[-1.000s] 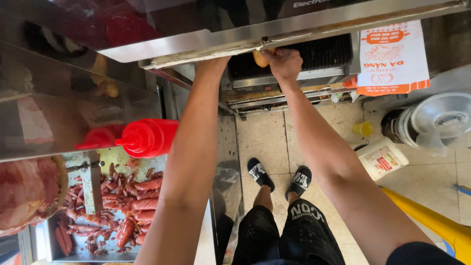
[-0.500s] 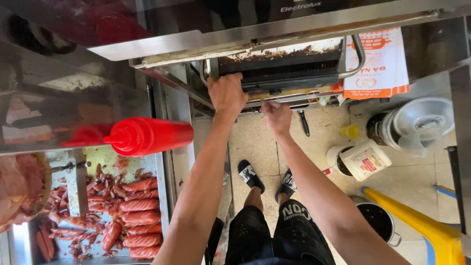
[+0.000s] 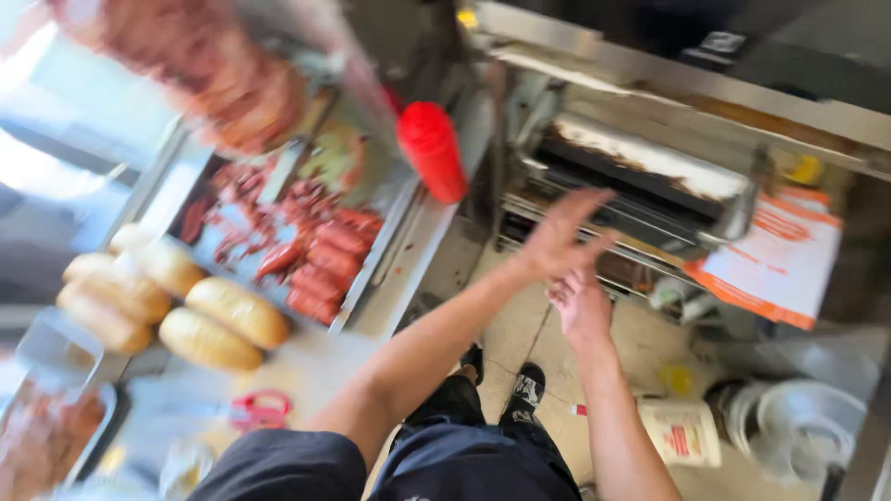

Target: The person prepares a sandwich by cutting a baguette open, spreading sauces and pâté, adding meat, cucumbers, and pickled vegetables, then heating it in a toaster before placing it in a paper bag.

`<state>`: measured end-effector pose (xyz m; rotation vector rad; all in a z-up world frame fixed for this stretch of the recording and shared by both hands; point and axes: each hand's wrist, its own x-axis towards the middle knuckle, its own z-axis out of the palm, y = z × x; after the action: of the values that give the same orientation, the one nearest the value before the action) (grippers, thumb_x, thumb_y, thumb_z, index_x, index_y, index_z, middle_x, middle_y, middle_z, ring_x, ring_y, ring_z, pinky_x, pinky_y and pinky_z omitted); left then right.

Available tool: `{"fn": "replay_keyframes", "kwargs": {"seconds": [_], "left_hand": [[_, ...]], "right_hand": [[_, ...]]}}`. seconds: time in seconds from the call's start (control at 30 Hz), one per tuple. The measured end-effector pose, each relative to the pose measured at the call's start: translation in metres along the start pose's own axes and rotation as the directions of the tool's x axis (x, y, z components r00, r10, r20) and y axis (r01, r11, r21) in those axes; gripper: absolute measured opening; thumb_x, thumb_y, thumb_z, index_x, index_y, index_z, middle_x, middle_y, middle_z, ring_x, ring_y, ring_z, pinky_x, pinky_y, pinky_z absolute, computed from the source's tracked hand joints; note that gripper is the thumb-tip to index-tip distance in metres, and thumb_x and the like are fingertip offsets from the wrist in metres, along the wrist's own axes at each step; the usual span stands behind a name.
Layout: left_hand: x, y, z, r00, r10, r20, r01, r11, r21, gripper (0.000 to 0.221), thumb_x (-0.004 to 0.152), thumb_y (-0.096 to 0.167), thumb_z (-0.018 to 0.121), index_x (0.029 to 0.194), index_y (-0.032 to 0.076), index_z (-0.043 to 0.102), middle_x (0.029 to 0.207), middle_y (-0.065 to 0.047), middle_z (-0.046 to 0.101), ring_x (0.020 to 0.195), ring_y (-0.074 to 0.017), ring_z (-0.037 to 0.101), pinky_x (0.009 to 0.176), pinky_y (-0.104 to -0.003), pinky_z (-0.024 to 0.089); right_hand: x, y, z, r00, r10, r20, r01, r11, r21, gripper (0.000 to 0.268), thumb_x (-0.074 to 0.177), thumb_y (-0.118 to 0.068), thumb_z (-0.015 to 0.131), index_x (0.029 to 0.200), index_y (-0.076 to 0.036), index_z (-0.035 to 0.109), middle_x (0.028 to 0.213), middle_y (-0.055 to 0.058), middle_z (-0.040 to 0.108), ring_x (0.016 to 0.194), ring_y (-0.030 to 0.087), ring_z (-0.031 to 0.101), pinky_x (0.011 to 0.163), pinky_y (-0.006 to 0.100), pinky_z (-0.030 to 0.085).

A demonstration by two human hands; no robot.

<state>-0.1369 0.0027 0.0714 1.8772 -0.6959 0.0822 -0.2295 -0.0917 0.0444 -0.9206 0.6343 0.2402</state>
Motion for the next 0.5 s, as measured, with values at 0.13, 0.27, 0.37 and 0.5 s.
{"fn": "replay_keyframes", "kwargs": {"seconds": [0.13, 0.27, 0.37, 0.5], "left_hand": [[-0.088, 0.042, -0.012, 0.988, -0.149, 0.033, 0.143, 0.98, 0.136, 0.054, 0.109, 0.037, 0.045, 0.159, 0.016, 0.047, 0.169, -0.016, 0.041, 0.16, -0.0381, 0.027, 0.125, -0.055, 0.016], [-0.126, 0.045, -0.068, 0.83, -0.493, -0.26, 0.351, 0.825, -0.442, 0.062, 0.107, 0.042, 0.041, 0.161, 0.013, 0.037, 0.165, -0.015, 0.04, 0.157, -0.0334, 0.028, 0.123, -0.046, 0.024], [-0.14, 0.063, -0.08, 0.7, -0.609, -0.373, 0.131, 0.622, -0.772, 0.061, 0.109, 0.037, 0.046, 0.162, 0.01, 0.033, 0.168, -0.011, 0.034, 0.159, -0.0275, 0.025, 0.126, -0.037, 0.022], [-0.207, 0.083, -0.142, 0.606, -0.429, -0.67, 0.054, 0.862, -0.504, 0.068, 0.102, 0.024, 0.06, 0.162, 0.005, 0.034, 0.167, -0.013, 0.037, 0.157, -0.0251, 0.028, 0.125, -0.038, 0.027]], "right_hand": [[-0.047, -0.026, 0.045, 0.915, 0.048, 0.4, -0.155, 0.959, 0.238, 0.077, 0.102, -0.064, 0.03, 0.152, -0.006, 0.039, 0.153, 0.011, 0.045, 0.141, 0.026, 0.039, 0.118, 0.043, 0.026], [-0.096, -0.017, 0.089, 0.754, -0.158, 0.638, 0.221, 0.975, -0.02, 0.081, 0.104, -0.06, 0.024, 0.164, -0.006, 0.021, 0.172, 0.005, 0.022, 0.158, 0.026, 0.022, 0.127, 0.043, 0.014], [-0.099, 0.02, 0.131, 0.452, -0.312, 0.836, 0.864, 0.386, -0.323, 0.069, 0.115, -0.05, 0.025, 0.165, -0.003, 0.023, 0.175, 0.016, 0.019, 0.164, 0.032, 0.016, 0.132, 0.041, 0.012], [-0.085, 0.065, 0.145, 0.472, -0.155, 0.868, 0.828, 0.417, -0.376, 0.058, 0.112, -0.032, 0.042, 0.157, 0.002, 0.034, 0.161, 0.019, 0.038, 0.15, 0.029, 0.035, 0.122, 0.038, 0.026]]}}
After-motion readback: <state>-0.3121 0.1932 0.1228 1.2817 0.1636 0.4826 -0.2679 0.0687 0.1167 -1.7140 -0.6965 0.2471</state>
